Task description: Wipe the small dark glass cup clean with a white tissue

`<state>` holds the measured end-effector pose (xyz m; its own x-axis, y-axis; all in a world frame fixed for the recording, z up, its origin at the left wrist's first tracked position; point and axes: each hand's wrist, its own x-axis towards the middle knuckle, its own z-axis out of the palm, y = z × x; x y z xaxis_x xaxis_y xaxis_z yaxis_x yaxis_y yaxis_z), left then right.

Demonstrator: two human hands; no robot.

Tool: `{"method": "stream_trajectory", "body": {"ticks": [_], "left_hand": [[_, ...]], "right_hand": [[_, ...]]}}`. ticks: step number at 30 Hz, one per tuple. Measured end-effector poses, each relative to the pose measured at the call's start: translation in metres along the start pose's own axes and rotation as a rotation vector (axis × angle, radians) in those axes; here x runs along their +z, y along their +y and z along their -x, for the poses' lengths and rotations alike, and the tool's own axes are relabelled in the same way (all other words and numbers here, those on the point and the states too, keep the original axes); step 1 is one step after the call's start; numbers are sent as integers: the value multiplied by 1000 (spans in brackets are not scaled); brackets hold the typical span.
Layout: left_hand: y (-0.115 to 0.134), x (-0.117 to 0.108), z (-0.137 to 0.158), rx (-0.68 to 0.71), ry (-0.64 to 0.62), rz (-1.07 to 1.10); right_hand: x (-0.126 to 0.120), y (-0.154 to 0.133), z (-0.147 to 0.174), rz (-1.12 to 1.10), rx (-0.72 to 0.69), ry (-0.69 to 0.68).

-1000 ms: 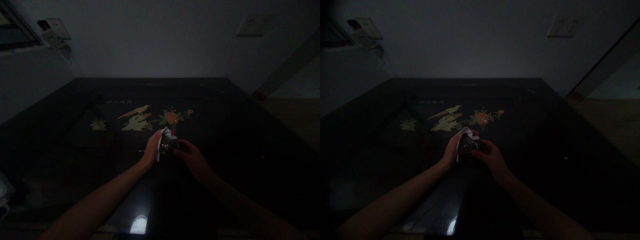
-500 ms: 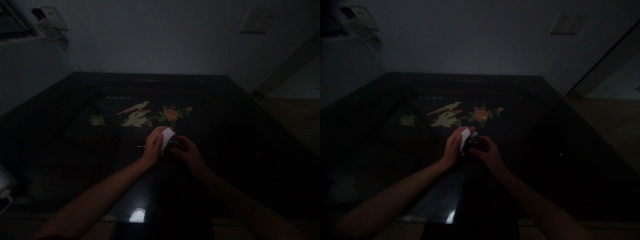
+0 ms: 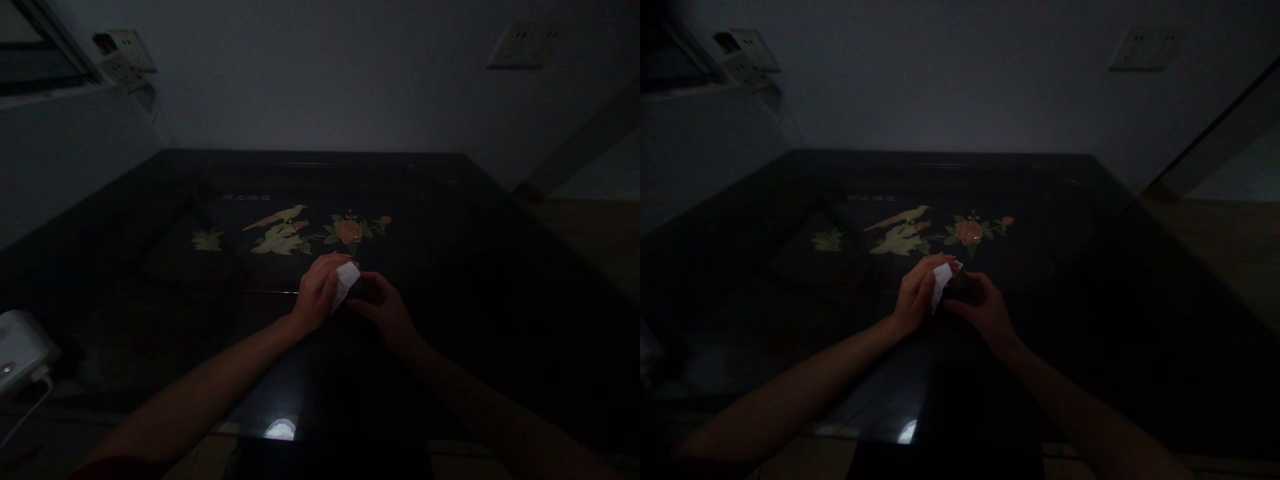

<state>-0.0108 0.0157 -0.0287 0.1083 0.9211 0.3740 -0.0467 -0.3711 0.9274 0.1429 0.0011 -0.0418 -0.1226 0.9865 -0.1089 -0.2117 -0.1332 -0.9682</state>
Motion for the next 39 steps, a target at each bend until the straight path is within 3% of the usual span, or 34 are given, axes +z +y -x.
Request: {"method": "stream_trajectory", "body": {"ticks": [5,12,17,22,27,32,39], "left_hand": [[-8,3,-3,-176,88,138],[-17,6,-14,-501,86,397],[-17,7,-18,-624,38,598],[-15,7,-19,-688,-16,666],[-24,8,-17,-542,41,562],[-32,2,-14,-323,31,279],[-15,0,-6,-183,25,43]], "right_hand": [[-2,1,-1,-13,43,10],[-3,3,-4,-62,75,8],[-3,6,-5,-111,84,3],[-3,6,-4,-124,82,4],[-1,5,-3,-93,74,0],[-1,3,-3,-35,92,33],[1,-2,0,14,93,43]]}}
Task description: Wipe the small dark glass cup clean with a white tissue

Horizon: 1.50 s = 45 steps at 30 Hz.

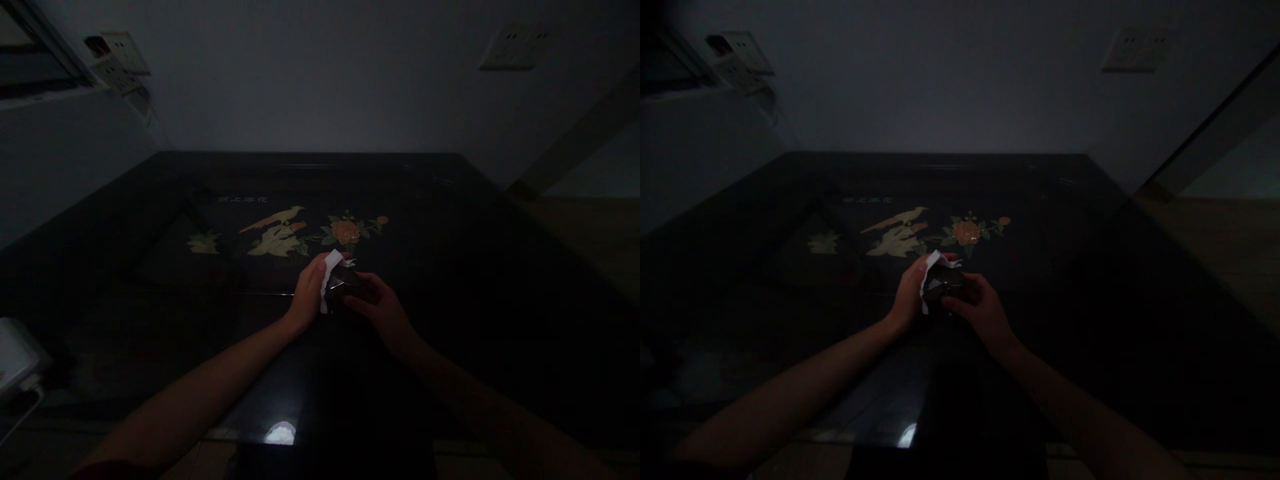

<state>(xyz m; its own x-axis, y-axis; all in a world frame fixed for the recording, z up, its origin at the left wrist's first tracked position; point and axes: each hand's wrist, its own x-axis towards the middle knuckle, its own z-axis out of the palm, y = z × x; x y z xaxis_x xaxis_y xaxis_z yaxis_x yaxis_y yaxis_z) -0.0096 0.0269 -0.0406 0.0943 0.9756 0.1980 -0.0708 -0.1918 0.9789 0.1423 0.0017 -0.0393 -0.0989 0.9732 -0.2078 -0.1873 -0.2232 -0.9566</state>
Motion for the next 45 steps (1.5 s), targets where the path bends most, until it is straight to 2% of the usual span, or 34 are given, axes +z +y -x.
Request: {"method": "stream_trajectory", "body": {"ticks": [5,13,15,19,24,31,34,39,42,45], "left_hand": [[-2,-1,3,193,-7,-186],[0,-4,3,505,-117,-442],[2,-3,3,534,-122,-458],[2,-1,4,394,-83,-376],[3,1,2,153,-5,-135],[-4,3,-9,-257,3,247],[-6,6,-12,-341,1,426],[-4,7,-15,-459,-91,603],[-3,6,-16,-499,-123,644],[-1,7,-16,-530,-102,626]], "right_hand": [[0,1,-1,19,-20,2],[-1,6,-2,-31,-35,-14],[-1,5,-2,-31,-30,-19],[-1,3,-2,-17,-18,-8],[-1,5,-5,-41,-6,5],[-1,6,-5,-115,34,-20],[-2,6,-5,-134,42,-41],[-2,5,-5,-185,38,-57],[-1,3,-5,-196,49,-50],[0,3,-4,-210,43,-37]]}}
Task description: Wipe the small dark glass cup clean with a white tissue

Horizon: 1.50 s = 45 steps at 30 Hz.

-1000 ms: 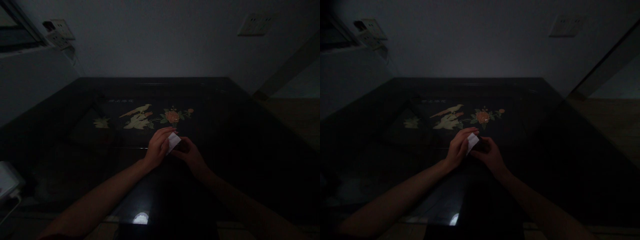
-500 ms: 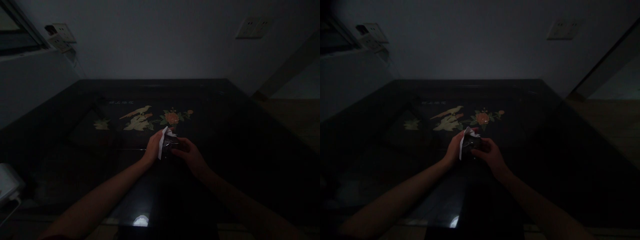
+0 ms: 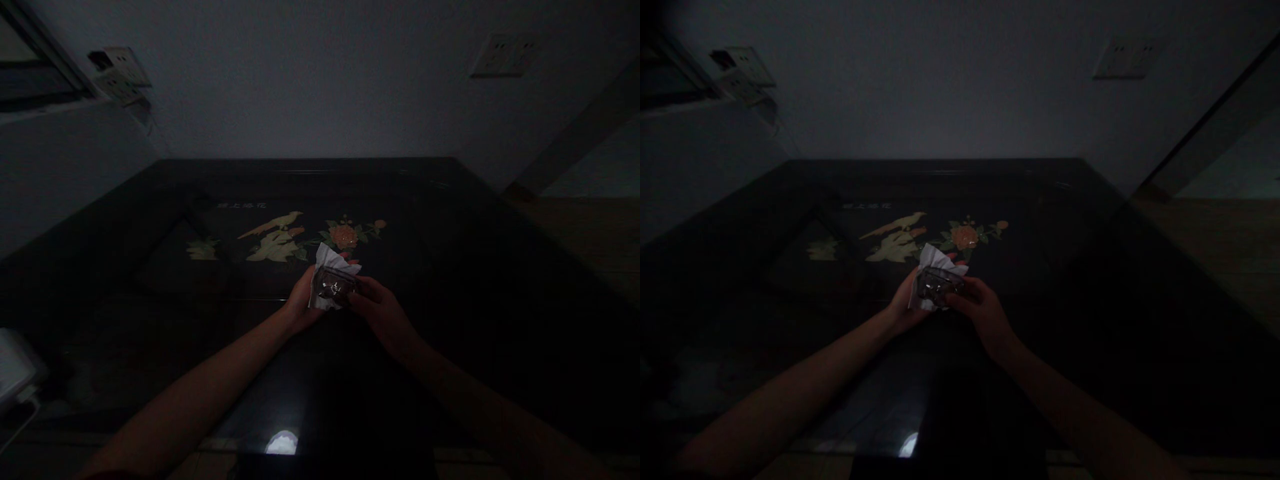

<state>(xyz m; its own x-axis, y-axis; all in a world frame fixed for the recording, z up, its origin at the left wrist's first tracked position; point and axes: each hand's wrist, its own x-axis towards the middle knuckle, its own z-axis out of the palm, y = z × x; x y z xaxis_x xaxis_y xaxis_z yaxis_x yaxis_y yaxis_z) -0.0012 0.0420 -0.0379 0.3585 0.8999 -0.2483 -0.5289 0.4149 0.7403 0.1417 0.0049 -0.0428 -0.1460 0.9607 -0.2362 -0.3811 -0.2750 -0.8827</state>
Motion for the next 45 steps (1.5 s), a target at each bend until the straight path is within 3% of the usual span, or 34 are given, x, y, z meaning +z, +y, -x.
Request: {"method": "stream_trajectory", "body": {"ticks": [7,12,21,30,39,45], "left_hand": [[-5,2,0,147,110,-109],[-6,-4,3,318,146,-310],[-6,-2,21,688,93,-750],[-4,-5,24,929,-22,-1109],[-4,-1,25,770,70,-892],[-5,-5,16,513,127,-604]], "right_hand": [[0,2,0,43,-29,29],[-1,2,1,46,-12,24],[0,3,0,82,-13,28],[0,3,-1,79,-44,27],[3,-1,2,150,-2,72],[1,1,0,119,9,72]]}}
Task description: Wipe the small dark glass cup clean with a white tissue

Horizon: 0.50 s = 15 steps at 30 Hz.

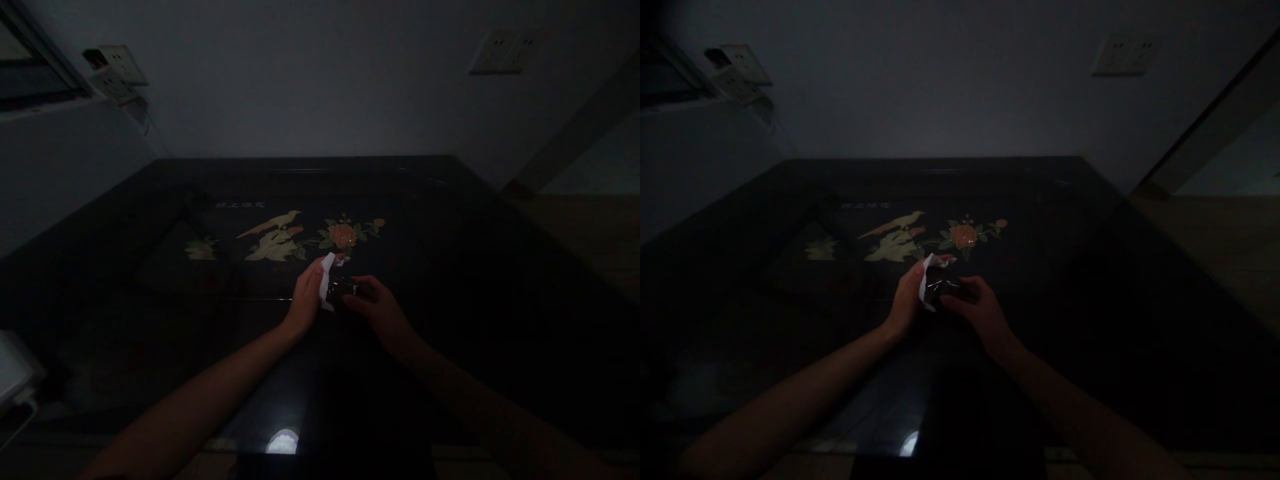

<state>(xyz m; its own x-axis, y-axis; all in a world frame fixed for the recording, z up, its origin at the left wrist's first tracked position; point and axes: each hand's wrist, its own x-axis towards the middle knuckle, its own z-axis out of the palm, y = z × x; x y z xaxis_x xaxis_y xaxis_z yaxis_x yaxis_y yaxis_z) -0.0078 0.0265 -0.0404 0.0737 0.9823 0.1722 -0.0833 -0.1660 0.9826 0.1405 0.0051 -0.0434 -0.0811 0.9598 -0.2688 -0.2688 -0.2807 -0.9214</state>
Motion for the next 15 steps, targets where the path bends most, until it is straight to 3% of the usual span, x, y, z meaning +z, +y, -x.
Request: {"method": "stream_trajectory", "body": {"ticks": [6,10,15], "left_hand": [[-2,6,-9,-294,26,399],[5,8,-12,-512,-43,601],[7,7,-14,-560,-76,690]], "right_hand": [[-2,1,0,-43,8,-24],[-1,1,1,-81,19,-36],[-1,2,1,-117,7,-43]]}}
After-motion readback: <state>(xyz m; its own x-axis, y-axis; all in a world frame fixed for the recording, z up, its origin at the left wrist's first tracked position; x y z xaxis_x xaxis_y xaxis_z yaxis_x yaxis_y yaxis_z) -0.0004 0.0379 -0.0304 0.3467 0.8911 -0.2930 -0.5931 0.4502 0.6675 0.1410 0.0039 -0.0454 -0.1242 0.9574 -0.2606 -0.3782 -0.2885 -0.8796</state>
